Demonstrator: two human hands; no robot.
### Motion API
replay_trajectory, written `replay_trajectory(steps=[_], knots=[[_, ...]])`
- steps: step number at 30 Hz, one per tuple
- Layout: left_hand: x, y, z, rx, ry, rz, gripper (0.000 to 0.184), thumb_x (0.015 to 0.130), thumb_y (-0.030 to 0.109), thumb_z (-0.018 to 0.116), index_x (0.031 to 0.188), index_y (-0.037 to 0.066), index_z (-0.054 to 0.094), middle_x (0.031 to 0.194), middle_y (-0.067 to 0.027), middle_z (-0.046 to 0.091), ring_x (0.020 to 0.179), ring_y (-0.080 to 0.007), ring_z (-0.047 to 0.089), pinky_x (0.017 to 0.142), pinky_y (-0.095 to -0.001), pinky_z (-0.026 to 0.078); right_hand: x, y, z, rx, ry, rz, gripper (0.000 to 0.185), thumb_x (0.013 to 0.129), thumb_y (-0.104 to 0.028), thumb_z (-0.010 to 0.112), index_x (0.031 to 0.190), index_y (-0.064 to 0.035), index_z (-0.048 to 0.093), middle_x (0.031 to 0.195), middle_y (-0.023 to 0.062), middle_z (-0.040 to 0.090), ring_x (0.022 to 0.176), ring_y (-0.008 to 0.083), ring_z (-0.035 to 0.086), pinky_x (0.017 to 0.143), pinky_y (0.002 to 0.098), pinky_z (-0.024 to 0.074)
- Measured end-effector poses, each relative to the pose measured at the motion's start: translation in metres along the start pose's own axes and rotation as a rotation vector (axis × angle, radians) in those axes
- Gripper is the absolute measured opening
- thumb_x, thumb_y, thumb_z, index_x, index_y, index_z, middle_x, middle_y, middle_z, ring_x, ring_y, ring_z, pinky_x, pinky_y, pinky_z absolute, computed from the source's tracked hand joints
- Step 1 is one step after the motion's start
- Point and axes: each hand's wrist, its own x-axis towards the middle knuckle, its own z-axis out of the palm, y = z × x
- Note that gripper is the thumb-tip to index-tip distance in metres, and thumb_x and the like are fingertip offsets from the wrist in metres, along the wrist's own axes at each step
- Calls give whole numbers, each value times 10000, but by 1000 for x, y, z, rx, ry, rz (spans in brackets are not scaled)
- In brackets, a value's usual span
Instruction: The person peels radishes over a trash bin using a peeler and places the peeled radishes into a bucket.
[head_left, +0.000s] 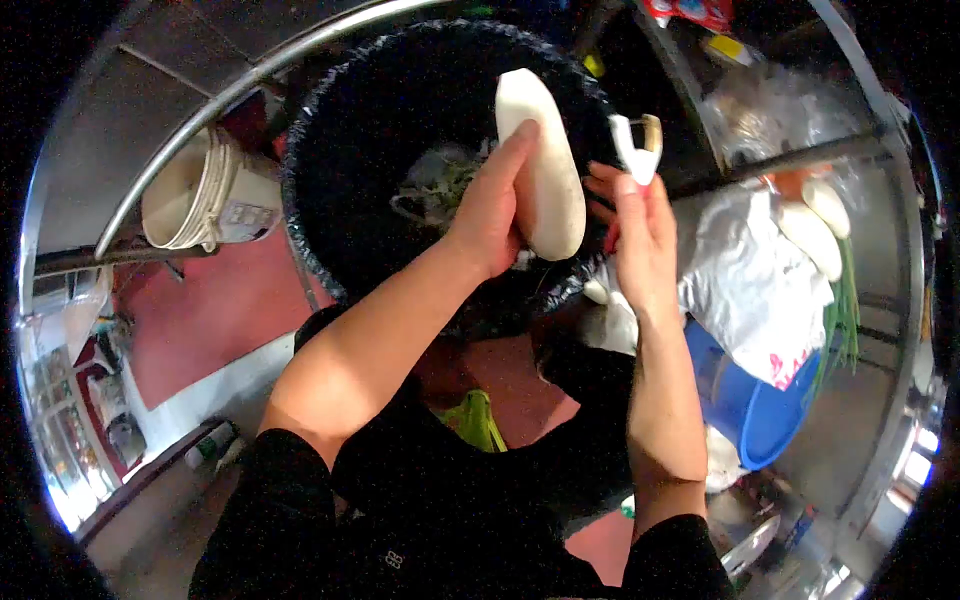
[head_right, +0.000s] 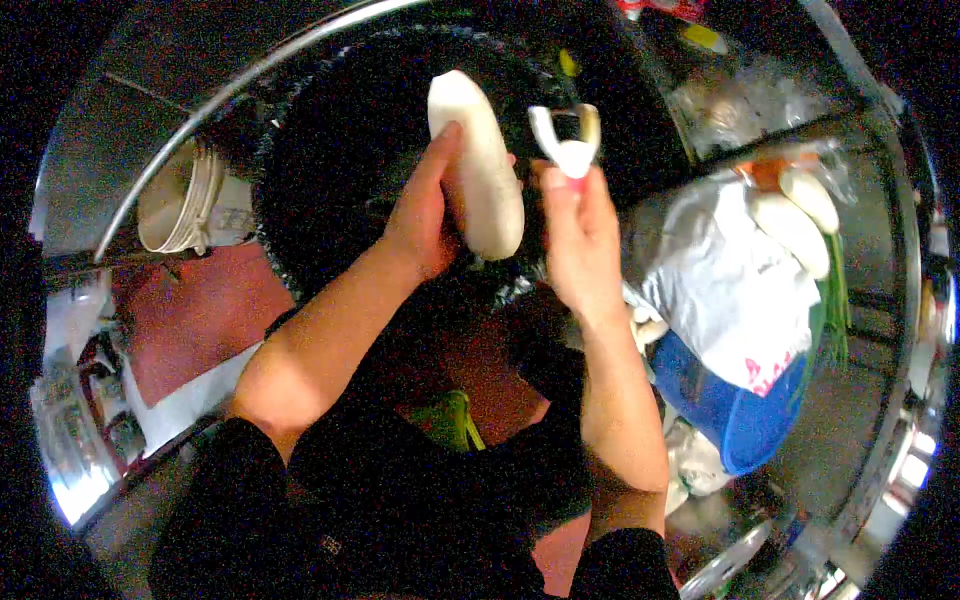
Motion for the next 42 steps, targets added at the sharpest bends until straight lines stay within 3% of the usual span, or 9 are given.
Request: replay_trajectory(steps=[4,10,11,14,20,23,26,27,42], knots=[[0,21,-14,-72,-12,-63,610,911,596,528,1209,64,542,1015,-130,643,895,-239,655,802,-401,552,18,1,-12,-203,-67,67,283,1034,-357,447,947,-94,502,691,-18,495,497,47,430,436,202,362],[-7,12,-16,-107,-96,-138,590,969,554,446,1286,63,520,1085,-123,637,949,-236,647,854,-379,534,30,2,14,-201,-140,58,254,1036,-305,461,902,-101,533,694,-30,461,550,44,383,468,211,318],[-9,10,-13,-75,-65,-123,586,979,547,431,1305,68,513,1121,-112,631,983,-228,636,873,-371,523,32,-3,15,-272,-142,83,285,997,-288,517,940,-9,527,746,239,581,646,342,568,637,417,461],[-11,4,-14,-36,-56,-109,589,989,545,413,1335,78,503,1183,-90,617,1039,-213,615,903,-358,504,30,-11,22,-391,-157,87,365,1005,-349,448,973,4,530,893,312,628,921,513,582,748,518,467],[0,5,-30,-16,-9,-41,598,987,555,413,1338,80,502,1206,-87,614,1053,-205,609,918,-356,494,18,-15,29,-471,-199,137,330,1017,-317,448,984,4,517,806,270,588,768,438,580,690,450,447],[15,36,-41,-65,134,97,610,977,587,393,1279,73,524,1107,-111,624,1002,-238,621,879,-394,516,-17,-13,36,-480,-383,93,282,997,-287,474,1015,-6,499,836,345,592,850,525,558,692,576,411],[23,59,-67,-82,217,122,677,914,680,408,1181,75,554,982,-140,647,858,-323,655,748,-470,559,-40,-4,33,-452,-693,28,274,980,-260,518,946,11,515,789,323,577,795,522,550,641,511,438],[22,62,-67,-109,208,93,674,914,677,407,1180,76,557,975,-139,648,859,-324,656,745,-470,558,-40,-11,31,-417,-669,44,284,981,-255,523,911,20,512,723,220,613,675,455,585,601,444,453],[2,6,-24,-23,25,-170,563,915,534,469,1222,73,568,1054,-102,648,919,-240,646,795,-403,539,34,7,20,-359,-205,76,402,990,-355,467,1024,33,566,886,307,641,871,496,610,747,526,481]])
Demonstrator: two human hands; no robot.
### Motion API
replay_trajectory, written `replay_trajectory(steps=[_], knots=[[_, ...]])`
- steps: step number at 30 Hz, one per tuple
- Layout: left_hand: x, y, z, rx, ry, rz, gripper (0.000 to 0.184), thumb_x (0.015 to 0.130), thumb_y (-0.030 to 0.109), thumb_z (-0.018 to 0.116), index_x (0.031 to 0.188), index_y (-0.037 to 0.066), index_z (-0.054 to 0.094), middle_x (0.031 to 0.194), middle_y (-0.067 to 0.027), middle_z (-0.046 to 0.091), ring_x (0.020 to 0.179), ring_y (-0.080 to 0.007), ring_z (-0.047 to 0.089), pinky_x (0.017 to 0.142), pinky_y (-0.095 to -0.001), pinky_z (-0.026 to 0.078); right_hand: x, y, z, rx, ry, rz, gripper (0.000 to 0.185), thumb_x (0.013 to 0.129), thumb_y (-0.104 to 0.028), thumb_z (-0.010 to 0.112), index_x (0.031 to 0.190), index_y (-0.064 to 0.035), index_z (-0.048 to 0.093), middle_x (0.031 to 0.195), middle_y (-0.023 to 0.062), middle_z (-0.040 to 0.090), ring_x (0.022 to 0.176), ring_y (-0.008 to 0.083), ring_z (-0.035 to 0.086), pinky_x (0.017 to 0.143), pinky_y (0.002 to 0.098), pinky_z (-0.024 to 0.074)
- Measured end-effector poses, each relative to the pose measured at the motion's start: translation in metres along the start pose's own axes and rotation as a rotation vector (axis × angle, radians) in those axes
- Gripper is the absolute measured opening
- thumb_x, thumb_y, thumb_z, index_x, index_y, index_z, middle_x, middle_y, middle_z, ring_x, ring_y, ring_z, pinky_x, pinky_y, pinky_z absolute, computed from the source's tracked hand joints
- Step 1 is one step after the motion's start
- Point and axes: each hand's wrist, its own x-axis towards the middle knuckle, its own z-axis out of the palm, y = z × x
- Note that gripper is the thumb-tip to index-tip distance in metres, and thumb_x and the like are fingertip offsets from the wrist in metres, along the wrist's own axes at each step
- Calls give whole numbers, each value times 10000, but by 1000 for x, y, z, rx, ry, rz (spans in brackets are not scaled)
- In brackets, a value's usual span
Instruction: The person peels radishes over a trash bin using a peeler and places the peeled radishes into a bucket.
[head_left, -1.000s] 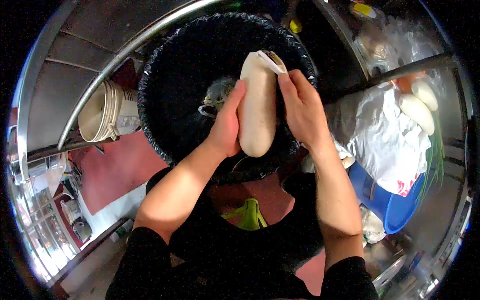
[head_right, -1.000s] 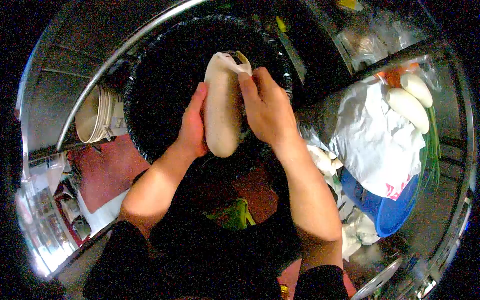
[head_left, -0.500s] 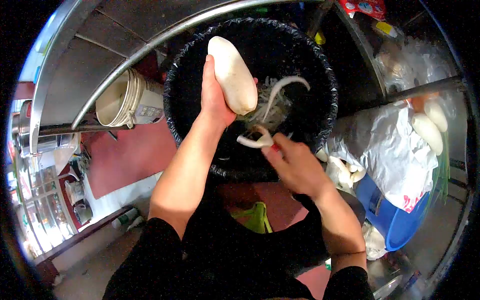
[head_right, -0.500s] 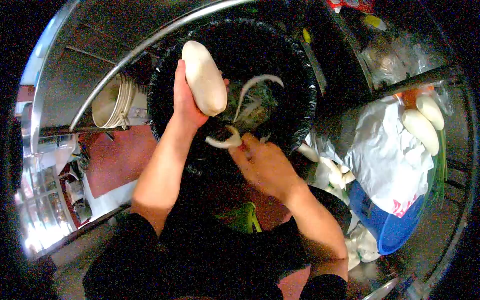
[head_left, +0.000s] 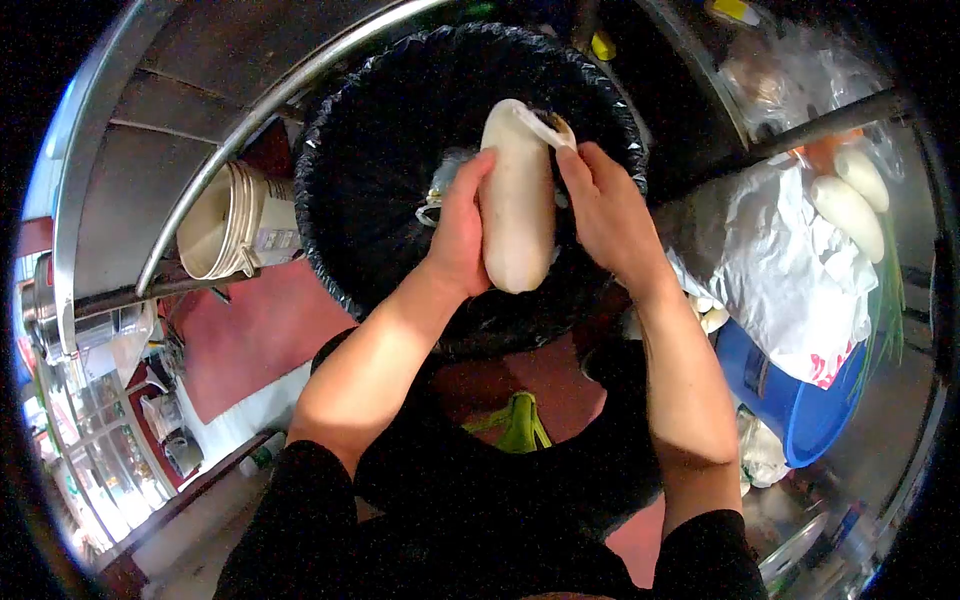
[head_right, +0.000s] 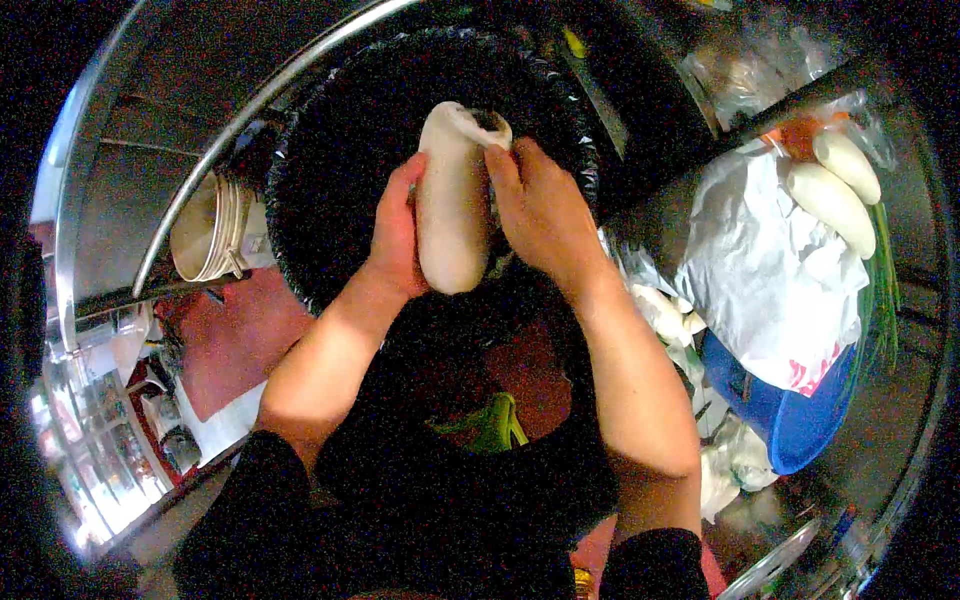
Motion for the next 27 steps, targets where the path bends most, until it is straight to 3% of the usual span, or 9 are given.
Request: replay_trajectory(steps=[3,6,8,10,13,16,17,19,27], knots=[[3,10,-6,-57,73,59,576,913,539,463,1231,70,561,1083,-109,640,971,-254,628,858,-430,514,-23,-12,12,-97,-24,22,365,998,-340,463,993,18,534,815,271,614,746,443,617,676,482,461],[12,38,-25,-27,244,202,673,883,611,453,1297,84,513,1192,-126,598,1075,-295,589,956,-492,446,-56,-22,18,-261,-202,-34,302,972,-292,516,1020,6,517,799,291,628,791,481,611,679,535,471],[11,59,-29,-58,425,251,611,887,596,449,1252,116,544,1108,-96,626,1020,-287,613,888,-465,505,-72,-11,27,-245,-410,-121,272,950,-259,559,998,7,530,738,268,625,740,481,605,629,529,474],[11,65,-30,-77,490,292,603,885,597,460,1246,123,547,1110,-92,626,1007,-287,613,875,-467,507,-75,-16,27,-197,-402,-172,246,941,-234,582,964,8,546,723,248,622,645,404,633,590,466,473],[10,56,-26,-112,353,281,582,890,591,481,1245,135,552,1095,-86,629,972,-281,614,866,-448,507,-58,-22,11,-11,-166,-7,224,947,-207,588,921,11,546,657,152,525,581,159,454,549,329,405],[12,38,-19,-82,235,234,533,919,529,513,1249,113,554,1078,-82,639,961,-268,625,855,-446,522,-36,-6,12,71,-31,-83,289,991,-274,531,893,-2,542,648,53,517,562,118,453,522,299,385],[10,35,-15,-79,227,223,533,919,529,513,1249,113,554,1078,-82,639,961,-268,625,855,-446,522,-29,-4,10,68,-20,-74,289,991,-274,531,893,-2,542,648,53,517,562,118,453,522,299,385],[3,31,-4,-128,162,87,508,932,502,506,1241,102,562,1073,-88,647,955,-269,637,846,-450,533,-13,-1,8,124,-16,97,351,984,-321,508,966,23,582,779,256,624,746,416,627,669,453,471],[4,8,-5,-21,67,26,583,921,543,493,1297,99,527,1138,-116,616,1003,-269,616,865,-445,517,0,-2,16,-6,15,57,392,993,-350,464,1014,20,592,971,309,638,944,483,606,788,503,484]])
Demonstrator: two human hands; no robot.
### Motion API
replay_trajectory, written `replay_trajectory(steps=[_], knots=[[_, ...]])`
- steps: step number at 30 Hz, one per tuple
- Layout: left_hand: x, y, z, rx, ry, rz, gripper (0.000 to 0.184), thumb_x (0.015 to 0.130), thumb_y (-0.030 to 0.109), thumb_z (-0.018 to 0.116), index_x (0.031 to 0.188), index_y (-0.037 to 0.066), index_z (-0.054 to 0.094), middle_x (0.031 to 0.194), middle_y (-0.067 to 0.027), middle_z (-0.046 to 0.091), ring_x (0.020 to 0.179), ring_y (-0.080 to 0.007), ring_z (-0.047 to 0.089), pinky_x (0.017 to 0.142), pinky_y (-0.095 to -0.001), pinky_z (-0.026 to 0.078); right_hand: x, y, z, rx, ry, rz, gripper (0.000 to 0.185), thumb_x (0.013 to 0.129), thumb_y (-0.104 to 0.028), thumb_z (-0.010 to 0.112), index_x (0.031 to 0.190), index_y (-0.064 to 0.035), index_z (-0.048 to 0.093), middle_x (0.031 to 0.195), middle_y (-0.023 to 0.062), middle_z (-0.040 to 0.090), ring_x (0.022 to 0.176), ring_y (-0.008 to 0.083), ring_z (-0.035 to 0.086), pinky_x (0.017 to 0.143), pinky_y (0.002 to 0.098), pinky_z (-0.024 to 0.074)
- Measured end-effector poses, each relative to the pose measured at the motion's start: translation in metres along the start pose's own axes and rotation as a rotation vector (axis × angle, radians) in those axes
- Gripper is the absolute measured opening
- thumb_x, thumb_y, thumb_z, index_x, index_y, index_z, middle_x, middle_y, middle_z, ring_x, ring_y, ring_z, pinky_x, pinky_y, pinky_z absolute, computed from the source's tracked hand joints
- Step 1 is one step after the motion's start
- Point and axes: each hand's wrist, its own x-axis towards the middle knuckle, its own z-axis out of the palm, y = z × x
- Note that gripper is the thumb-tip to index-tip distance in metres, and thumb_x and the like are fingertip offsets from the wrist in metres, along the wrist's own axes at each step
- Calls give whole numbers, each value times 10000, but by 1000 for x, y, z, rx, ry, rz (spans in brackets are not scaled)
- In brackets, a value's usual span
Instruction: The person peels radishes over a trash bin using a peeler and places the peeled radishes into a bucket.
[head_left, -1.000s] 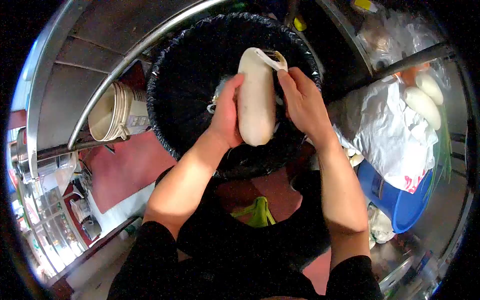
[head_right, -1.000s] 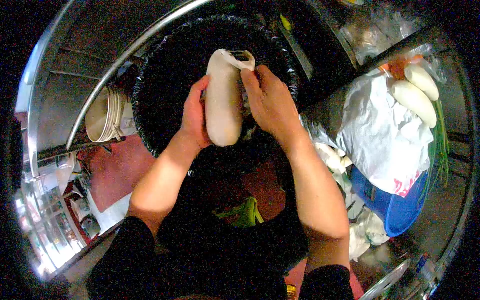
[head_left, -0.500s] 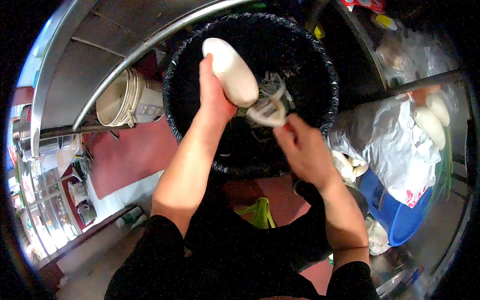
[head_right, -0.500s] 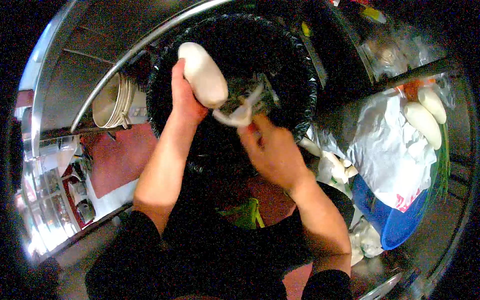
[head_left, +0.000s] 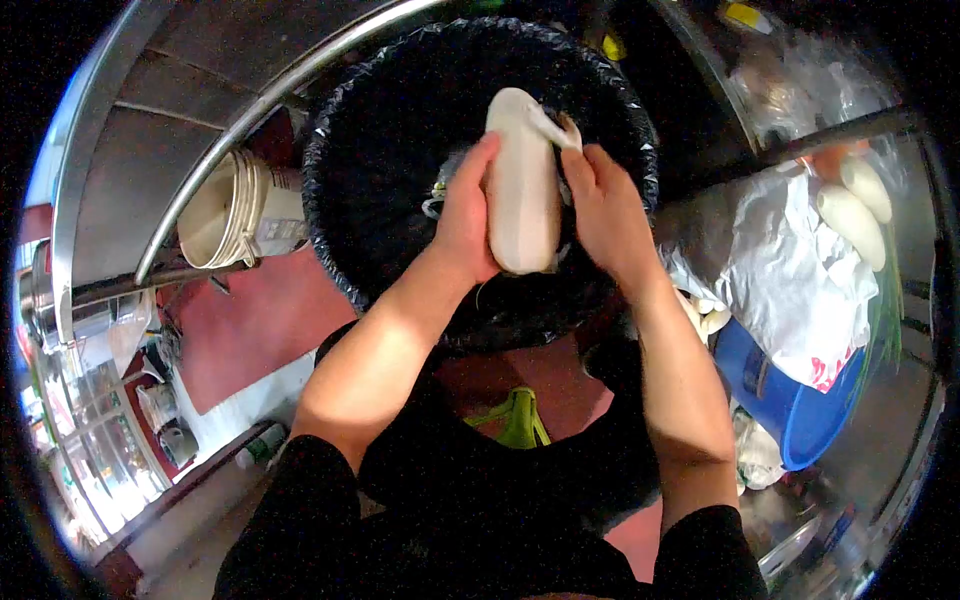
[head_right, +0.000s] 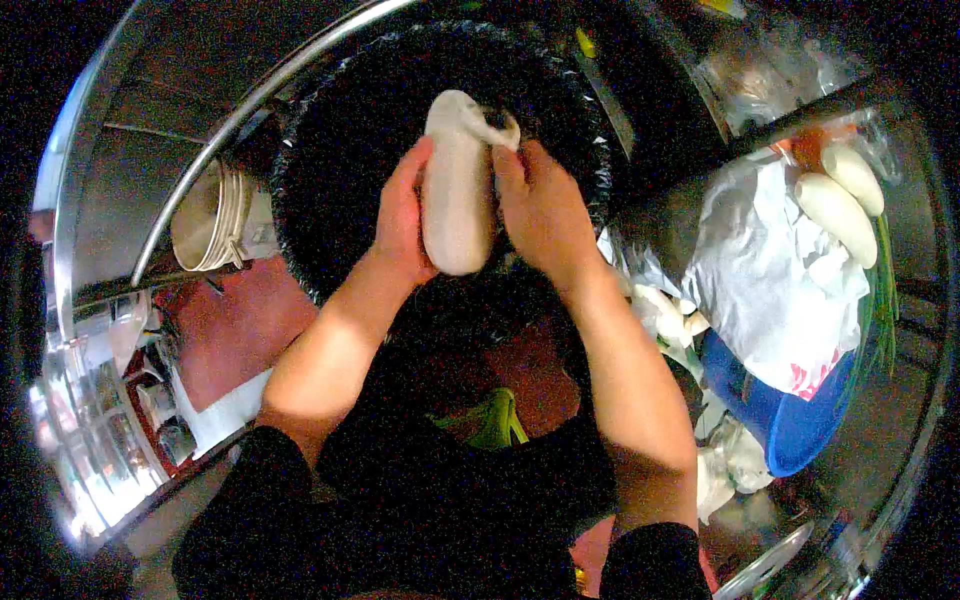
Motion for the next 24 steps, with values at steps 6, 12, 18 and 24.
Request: replay_trajectory(steps=[6,12,18,24], knots=[[9,55,-20,-135,361,259,562,907,530,514,1268,101,547,1171,-110,621,1042,-307,607,926,-487,486,-74,-6,15,-87,-391,-151,274,968,-269,550,970,5,558,713,230,587,655,407,605,612,426,462],[2,33,-10,-77,247,232,554,919,498,543,1277,74,540,1178,-112,620,1062,-302,590,953,-469,461,-40,-21,-4,-53,-151,-80,266,969,-262,549,949,3,559,719,221,571,597,310,523,591,385,445],[5,12,1,-9,142,117,556,962,506,483,1323,84,507,1258,-117,572,1133,-295,550,984,-483,419,-23,-4,10,-147,-32,-196,284,958,-274,559,916,6,536,792,267,633,765,443,630,623,477,466],[15,68,-35,-151,404,320,591,930,536,495,1281,61,534,1214,-127,616,1118,-324,582,1007,-527,417,-72,-10,9,-184,-438,-159,235,942,-239,586,935,-4,576,739,198,639,668,335,653,602,421,481]])
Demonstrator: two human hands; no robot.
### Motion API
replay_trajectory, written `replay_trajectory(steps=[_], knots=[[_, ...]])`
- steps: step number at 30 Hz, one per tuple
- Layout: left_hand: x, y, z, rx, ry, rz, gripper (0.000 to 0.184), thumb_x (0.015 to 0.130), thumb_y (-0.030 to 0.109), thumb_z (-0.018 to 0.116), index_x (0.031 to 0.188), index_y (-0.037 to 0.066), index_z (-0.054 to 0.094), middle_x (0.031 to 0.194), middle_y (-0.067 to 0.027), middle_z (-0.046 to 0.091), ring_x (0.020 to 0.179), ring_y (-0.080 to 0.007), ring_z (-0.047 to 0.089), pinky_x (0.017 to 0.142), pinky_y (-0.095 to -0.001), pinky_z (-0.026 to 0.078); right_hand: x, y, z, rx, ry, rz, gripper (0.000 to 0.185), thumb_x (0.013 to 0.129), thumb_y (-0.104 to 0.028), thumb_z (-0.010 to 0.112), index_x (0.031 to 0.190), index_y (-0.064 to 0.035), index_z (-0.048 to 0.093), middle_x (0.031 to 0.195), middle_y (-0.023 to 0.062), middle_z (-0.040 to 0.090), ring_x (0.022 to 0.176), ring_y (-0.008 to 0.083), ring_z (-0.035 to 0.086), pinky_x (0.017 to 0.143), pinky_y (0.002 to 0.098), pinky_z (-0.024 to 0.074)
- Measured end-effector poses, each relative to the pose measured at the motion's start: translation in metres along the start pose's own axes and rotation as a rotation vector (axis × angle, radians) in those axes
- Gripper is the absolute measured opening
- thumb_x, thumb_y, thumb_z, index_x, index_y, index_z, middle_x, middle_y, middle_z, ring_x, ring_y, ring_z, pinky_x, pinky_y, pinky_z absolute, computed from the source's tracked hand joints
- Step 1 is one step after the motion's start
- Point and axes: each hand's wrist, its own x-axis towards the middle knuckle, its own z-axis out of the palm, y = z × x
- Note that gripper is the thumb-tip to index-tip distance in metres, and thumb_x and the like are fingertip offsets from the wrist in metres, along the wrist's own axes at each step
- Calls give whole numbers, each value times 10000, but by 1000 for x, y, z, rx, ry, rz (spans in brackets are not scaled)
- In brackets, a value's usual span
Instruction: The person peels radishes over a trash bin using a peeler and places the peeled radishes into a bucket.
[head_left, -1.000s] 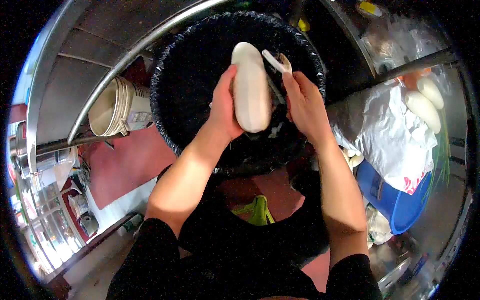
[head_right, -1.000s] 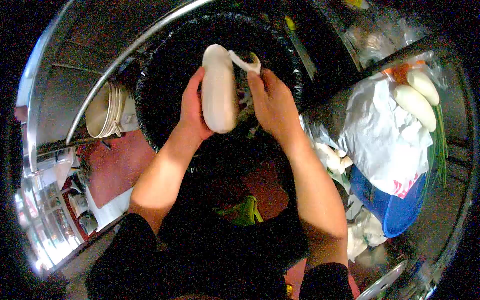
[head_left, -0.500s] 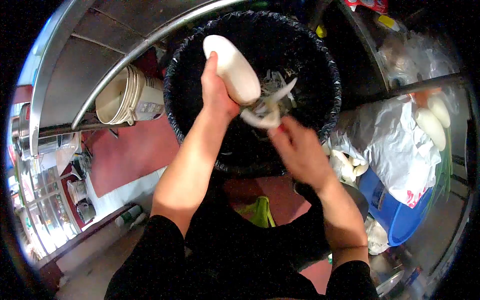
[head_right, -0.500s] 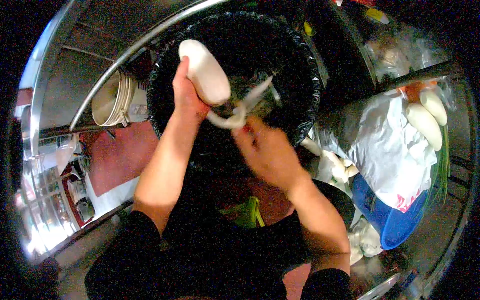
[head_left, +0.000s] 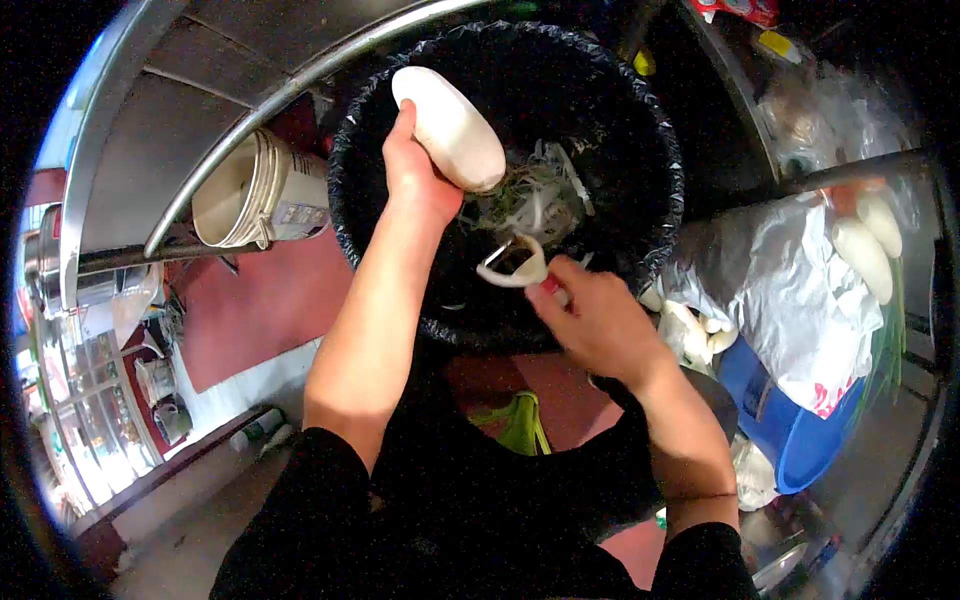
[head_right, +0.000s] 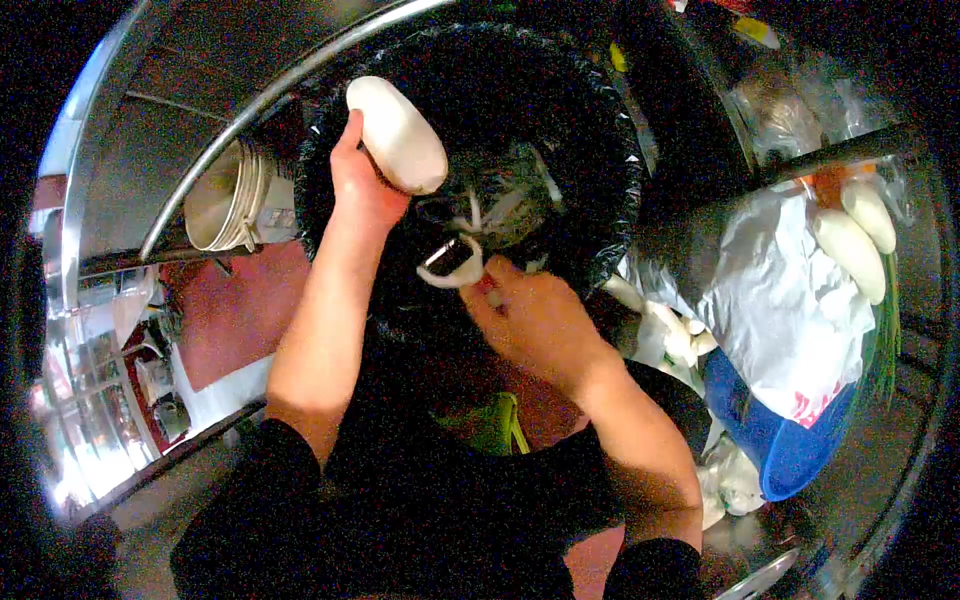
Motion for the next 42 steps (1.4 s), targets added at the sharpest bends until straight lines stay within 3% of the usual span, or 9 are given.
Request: replay_trajectory(steps=[3,4,15,17,21,25,27,34,42], knots=[[-7,0,-2,-39,-88,-148,593,933,563,475,1271,80,545,1180,-124,629,1083,-330,594,978,-523,437,8,3,-20,192,193,31,236,965,-238,559,950,-3,581,699,83,583,584,180,546,551,351,439],[-12,-6,0,-25,-164,-193,579,947,571,450,1246,89,564,1140,-116,642,1033,-313,610,940,-488,471,13,2,-31,206,192,101,326,968,-311,545,973,13,581,759,224,636,664,382,607,618,414,472],[-52,-66,14,82,-411,-370,535,956,548,482,1257,113,562,1101,-88,634,960,-247,625,839,-416,521,51,25,-39,325,377,161,397,996,-348,463,1037,27,587,926,273,651,896,440,633,773,448,485],[-40,-56,13,96,-328,-254,596,931,601,484,1241,99,566,1113,-97,633,983,-278,618,858,-440,508,35,14,-22,255,415,38,363,1019,-340,446,1001,4,561,745,149,572,679,235,584,638,367,458],[-4,-14,1,1,-146,-93,621,964,599,376,1218,58,549,1067,-160,643,981,-346,620,884,-482,507,1,-12,-8,64,-182,145,311,990,-282,509,1032,19,574,825,258,597,764,310,620,719,395,473],[-3,-16,-5,-58,-195,-188,653,948,613,393,1241,52,556,1093,-157,642,999,-343,616,896,-479,498,7,1,-13,241,223,-22,330,999,-315,512,932,5,558,670,102,561,562,205,544,549,365,444],[-24,-20,7,13,-197,-295,694,913,667,412,1276,95,564,1224,-115,605,1059,-300,601,964,-488,453,16,7,-39,401,171,208,372,995,-354,491,970,7,576,830,264,631,795,436,625,660,471,472],[-56,-67,12,106,-512,-443,639,918,627,478,1263,94,551,1063,-110,627,926,-243,629,798,-403,534,53,39,-48,276,420,121,444,1001,-391,439,954,29,576,868,284,626,848,475,596,744,476,457],[-15,-26,5,80,-328,-136,677,899,648,470,1152,28,569,963,-139,629,874,-287,624,796,-444,528,9,7,-14,153,189,50,342,988,-321,494,1044,7,573,845,285,648,838,505,608,715,546,495]])
